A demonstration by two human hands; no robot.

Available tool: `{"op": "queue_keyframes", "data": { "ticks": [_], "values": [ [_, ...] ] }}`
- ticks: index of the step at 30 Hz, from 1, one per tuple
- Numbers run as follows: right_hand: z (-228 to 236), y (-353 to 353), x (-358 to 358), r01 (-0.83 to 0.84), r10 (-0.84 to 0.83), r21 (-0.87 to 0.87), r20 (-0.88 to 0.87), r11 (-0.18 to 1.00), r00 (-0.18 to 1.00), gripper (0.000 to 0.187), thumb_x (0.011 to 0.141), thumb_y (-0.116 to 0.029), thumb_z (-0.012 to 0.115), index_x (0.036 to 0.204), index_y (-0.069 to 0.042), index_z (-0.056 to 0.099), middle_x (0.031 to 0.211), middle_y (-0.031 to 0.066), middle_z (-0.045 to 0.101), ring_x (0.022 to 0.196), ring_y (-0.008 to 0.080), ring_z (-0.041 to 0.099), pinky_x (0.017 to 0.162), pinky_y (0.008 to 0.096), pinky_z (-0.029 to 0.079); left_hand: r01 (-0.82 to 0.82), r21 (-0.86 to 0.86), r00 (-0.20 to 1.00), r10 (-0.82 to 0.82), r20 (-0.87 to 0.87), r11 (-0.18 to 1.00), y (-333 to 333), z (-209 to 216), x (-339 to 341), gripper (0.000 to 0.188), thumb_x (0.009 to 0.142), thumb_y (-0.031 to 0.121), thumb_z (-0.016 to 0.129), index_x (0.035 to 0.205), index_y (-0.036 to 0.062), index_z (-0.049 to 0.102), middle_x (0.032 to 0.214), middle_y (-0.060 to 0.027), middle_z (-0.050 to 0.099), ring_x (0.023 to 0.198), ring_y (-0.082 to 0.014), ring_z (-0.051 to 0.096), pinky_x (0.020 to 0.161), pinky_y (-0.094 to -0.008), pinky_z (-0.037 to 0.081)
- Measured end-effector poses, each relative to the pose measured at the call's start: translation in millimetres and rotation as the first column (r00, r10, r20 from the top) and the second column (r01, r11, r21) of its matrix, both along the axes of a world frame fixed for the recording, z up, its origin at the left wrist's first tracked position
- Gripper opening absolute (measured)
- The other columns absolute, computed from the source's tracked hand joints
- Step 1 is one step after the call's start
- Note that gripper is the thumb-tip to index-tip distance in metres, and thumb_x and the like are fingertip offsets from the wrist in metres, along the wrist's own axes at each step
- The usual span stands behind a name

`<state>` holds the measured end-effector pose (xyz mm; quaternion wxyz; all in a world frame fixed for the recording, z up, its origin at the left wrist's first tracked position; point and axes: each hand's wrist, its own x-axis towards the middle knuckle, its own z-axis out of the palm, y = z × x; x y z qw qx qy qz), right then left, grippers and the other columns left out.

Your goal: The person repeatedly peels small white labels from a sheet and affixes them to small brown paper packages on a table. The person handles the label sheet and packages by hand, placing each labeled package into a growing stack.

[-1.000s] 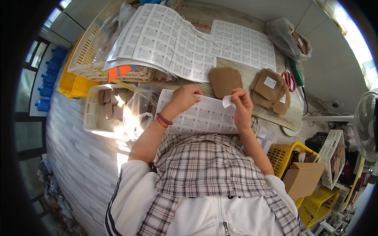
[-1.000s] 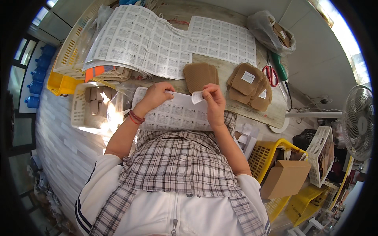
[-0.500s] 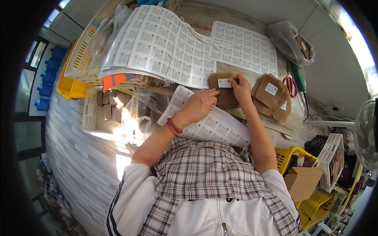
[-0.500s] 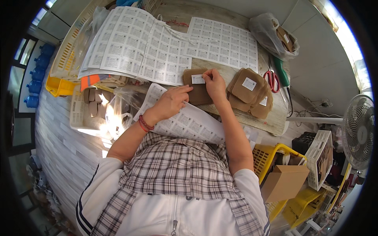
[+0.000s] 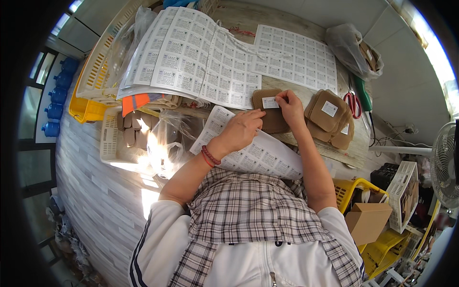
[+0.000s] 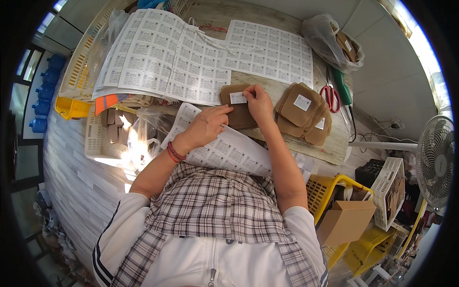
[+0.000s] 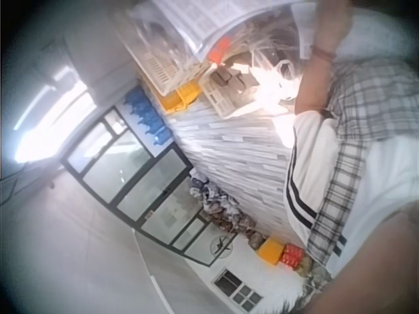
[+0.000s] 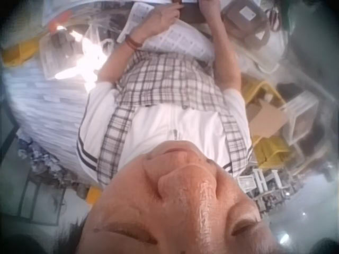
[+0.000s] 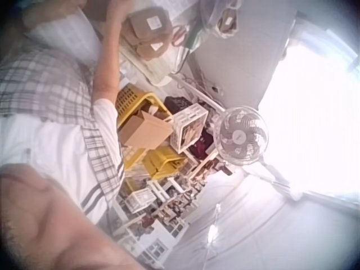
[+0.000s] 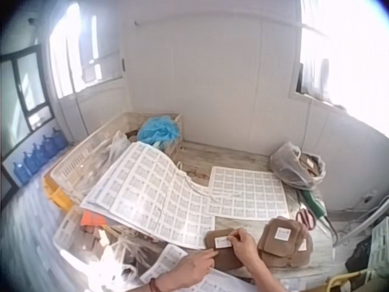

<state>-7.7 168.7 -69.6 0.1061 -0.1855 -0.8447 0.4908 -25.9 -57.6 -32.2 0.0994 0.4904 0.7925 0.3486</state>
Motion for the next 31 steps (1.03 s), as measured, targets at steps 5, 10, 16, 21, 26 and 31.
{"op": "queue_keyframes", "data": {
  "ticks": [5,10,16,21,26,31],
  "values": [
    [4,-4,2,0.015,-0.017,0.068,0.025,0.998,1.0,0.013,0.09,-0.02,0.066,0.095,-0.008,0.065,0.087,0.0113,0.07,0.081,0.0279,0.067,0.074,0.0374,0.05,0.003,0.007,1.0,-0.003,-0.017,1.0,0,1,0,0.01,0.079,0.004,0.066,0.088,0.0016,0.061,0.137,-0.0188,0.055,0.13,-0.0354,0.05,0.103,-0.046,0.042],
    [17,-14,7,0.028,-0.026,0.151,-0.017,0.988,1.0,0.012,0.09,-0.019,0.065,0.095,-0.008,0.063,0.087,0.0129,0.069,0.082,0.032,0.066,0.073,0.0395,0.05,-0.035,-0.143,0.993,0.05,0.106,0.989,2,22,3,0.008,0.079,0.005,0.066,0.084,0.0014,0.061,0.142,-0.0209,0.049,0.118,-0.0345,0.057,0.099,-0.0439,0.044],
    [24,-20,9,0.031,-0.032,0.195,0.0,0.98,0.999,0.013,0.091,-0.018,0.064,0.097,-0.007,0.063,0.087,0.0125,0.07,0.081,0.0287,0.067,0.073,0.038,0.051,0.023,0.041,0.997,-0.019,-0.079,0.999,4,15,0,0.012,0.075,0.002,0.068,0.081,-0.0007,0.059,0.145,-0.0221,0.046,0.108,-0.0354,0.057,0.095,-0.0428,0.046],
    [17,-26,12,0.017,0.029,0.412,-0.106,0.911,0.994,0.015,0.09,-0.014,0.064,0.103,-0.008,0.061,0.088,0.0105,0.066,0.086,0.0319,0.065,0.071,0.0417,0.052,0.034,-0.028,0.992,-0.037,-0.124,0.999,7,9,-1,0.013,0.074,0.003,0.068,0.082,-0.0006,0.059,0.14,-0.0226,0.051,0.115,-0.0332,0.053,0.097,-0.0415,0.045],
    [14,-31,12,0.07,0.012,0.435,-0.182,0.898,0.983,0.036,0.089,-0.011,0.065,0.123,-0.01,0.054,0.105,0.0123,0.059,0.095,0.033,0.063,0.073,0.0443,0.054,0.023,-0.033,0.99,-0.027,-0.136,0.999,9,9,1,0.014,0.074,0.004,0.069,0.083,-0.0009,0.059,0.14,-0.022,0.051,0.114,-0.0333,0.052,0.098,-0.0412,0.045],
    [-9,-15,10,0.051,0.045,0.539,-0.162,0.841,0.986,0.061,0.089,-0.011,0.065,0.145,-0.016,0.039,0.121,0.0153,0.051,0.102,0.035,0.062,0.082,0.0417,0.055,0.022,-0.027,0.987,-0.026,-0.157,0.999,10,3,0,0.014,0.075,0.003,0.069,0.085,-0.0005,0.06,0.141,-0.0207,0.051,0.115,-0.0331,0.052,0.101,-0.0413,0.044]
  ]
}}
